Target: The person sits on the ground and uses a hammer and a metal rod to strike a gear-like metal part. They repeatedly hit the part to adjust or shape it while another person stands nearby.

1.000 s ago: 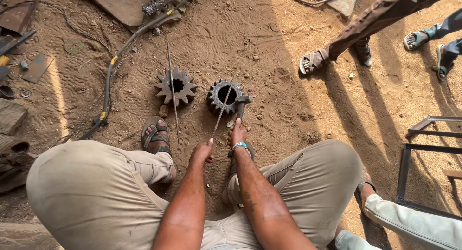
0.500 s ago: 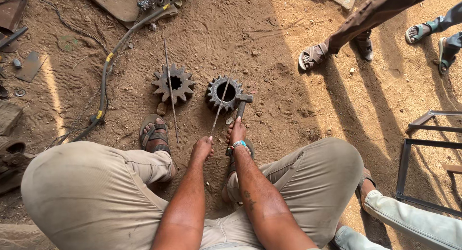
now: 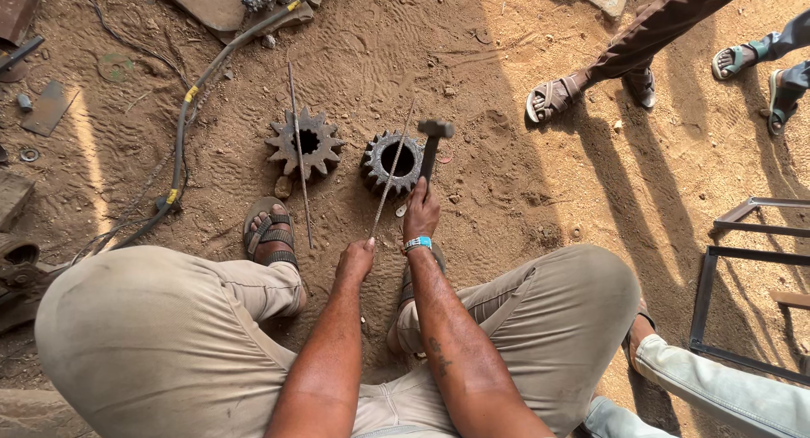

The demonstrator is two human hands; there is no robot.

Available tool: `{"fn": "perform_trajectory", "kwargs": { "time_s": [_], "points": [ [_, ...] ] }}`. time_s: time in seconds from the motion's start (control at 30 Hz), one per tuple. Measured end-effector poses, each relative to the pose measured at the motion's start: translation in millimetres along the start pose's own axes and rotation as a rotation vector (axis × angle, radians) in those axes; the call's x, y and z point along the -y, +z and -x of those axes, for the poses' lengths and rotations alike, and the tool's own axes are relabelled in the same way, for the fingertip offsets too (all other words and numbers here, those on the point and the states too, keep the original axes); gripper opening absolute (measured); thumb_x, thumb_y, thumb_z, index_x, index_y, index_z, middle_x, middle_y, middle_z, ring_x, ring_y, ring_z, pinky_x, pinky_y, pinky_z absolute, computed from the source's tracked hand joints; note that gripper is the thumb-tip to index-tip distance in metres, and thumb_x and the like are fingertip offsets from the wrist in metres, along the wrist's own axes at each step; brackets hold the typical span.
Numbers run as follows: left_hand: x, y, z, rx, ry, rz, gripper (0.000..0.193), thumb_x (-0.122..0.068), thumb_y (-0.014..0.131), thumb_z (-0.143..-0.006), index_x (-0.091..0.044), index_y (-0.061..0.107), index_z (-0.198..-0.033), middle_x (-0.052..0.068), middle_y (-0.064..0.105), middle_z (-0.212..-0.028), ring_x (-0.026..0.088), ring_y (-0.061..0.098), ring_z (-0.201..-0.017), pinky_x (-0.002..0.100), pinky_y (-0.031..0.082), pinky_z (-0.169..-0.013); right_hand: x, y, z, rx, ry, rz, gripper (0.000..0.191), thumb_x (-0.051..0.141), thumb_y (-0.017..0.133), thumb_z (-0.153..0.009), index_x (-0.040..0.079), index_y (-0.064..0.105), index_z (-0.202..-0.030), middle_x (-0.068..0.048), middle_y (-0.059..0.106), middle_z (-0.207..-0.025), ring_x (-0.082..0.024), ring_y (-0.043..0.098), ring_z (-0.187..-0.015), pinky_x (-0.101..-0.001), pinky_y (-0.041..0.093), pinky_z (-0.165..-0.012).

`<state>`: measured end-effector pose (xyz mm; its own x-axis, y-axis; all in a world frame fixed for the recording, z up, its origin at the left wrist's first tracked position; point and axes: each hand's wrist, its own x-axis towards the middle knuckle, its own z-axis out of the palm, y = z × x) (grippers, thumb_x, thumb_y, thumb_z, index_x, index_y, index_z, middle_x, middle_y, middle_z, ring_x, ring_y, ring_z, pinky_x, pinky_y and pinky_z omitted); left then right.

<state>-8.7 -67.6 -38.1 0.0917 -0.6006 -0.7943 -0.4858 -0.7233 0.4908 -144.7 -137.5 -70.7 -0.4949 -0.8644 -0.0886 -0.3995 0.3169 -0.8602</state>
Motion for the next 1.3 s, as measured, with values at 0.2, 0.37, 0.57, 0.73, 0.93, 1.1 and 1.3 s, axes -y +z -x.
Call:
{"fn": "perform_trajectory", "kwargs": {
  "time_s": [0.2,0.37,0.57,0.73,0.93,1.1,1.3],
  "points": [
    [-7,-5,3,0.000,-0.050,-0.036,0.044,-0.045,0.047,-0.108,-0.017,0.064,-0.136,0.014,0.068,-0.130,0.033,0.066,-0.118,0.050,0.051,-0.103,8,-3,0,0.071,0.011,0.076,0.056,0.060,0.034,-0.101,0.012,0.060,-0.114,0.004,0.047,-0.061,-0.008,0.039,-0.043,-0.0330,0.034,-0.034],
    [0,-6,-3,-0.029,-0.036,-0.022,0.044,-0.045,0.049,-0.107,-0.014,0.067,-0.132,0.016,0.069,-0.129,0.034,0.067,-0.118,0.049,0.054,-0.101,-7,-5,0,0.184,0.337,0.243,0.057,0.065,0.040,-0.102,0.015,0.066,-0.111,0.005,0.048,-0.063,-0.010,0.041,-0.049,-0.0345,0.035,-0.043],
    [11,1,-8,-0.069,0.124,0.028,0.043,-0.047,0.053,-0.108,-0.011,0.071,-0.122,0.015,0.071,-0.111,0.033,0.067,-0.096,0.047,0.055,-0.083,-11,-5,9,0.049,0.316,0.176,0.065,0.063,0.044,-0.106,0.007,0.068,-0.086,-0.002,0.062,-0.061,-0.013,0.056,-0.048,-0.0327,0.042,-0.044],
    [-2,-2,3,0.130,0.025,0.464,0.034,-0.036,0.050,-0.108,-0.008,0.068,-0.102,0.002,0.056,-0.072,0.015,0.046,-0.056,0.035,0.041,-0.051,-11,-9,19,0.111,0.576,-0.085,0.059,0.057,0.045,-0.106,0.008,0.064,-0.078,-0.001,0.057,-0.058,-0.013,0.052,-0.045,-0.0331,0.043,-0.039],
    [-77,-15,2,0.299,0.202,0.834,0.033,-0.035,0.055,-0.105,-0.004,0.066,-0.100,0.000,0.058,-0.067,0.011,0.053,-0.053,0.026,0.052,-0.049,-7,-14,16,0.125,0.681,-0.181,0.059,0.058,0.045,-0.107,0.009,0.060,-0.078,0.001,0.053,-0.056,-0.011,0.048,-0.040,-0.0306,0.039,-0.034],
    [-97,-15,6,0.435,0.206,1.047,0.036,-0.037,0.067,-0.099,-0.002,0.063,-0.104,0.005,0.064,-0.070,0.016,0.066,-0.057,0.032,0.060,-0.052,-3,-18,19,0.189,0.747,-0.468,0.057,0.060,0.040,-0.107,0.012,0.055,-0.079,0.000,0.041,-0.052,-0.012,0.038,-0.035,-0.0307,0.029,-0.031],
    [-97,-8,-1,0.497,0.211,1.099,0.041,-0.039,0.068,-0.097,-0.001,0.062,-0.110,0.004,0.065,-0.071,0.015,0.067,-0.058,0.030,0.061,-0.053,0,-18,19,0.151,0.748,-0.525,0.059,0.061,0.040,-0.106,0.011,0.055,-0.080,-0.001,0.040,-0.050,-0.013,0.036,-0.034,-0.0314,0.027,-0.030]
  ]
}}
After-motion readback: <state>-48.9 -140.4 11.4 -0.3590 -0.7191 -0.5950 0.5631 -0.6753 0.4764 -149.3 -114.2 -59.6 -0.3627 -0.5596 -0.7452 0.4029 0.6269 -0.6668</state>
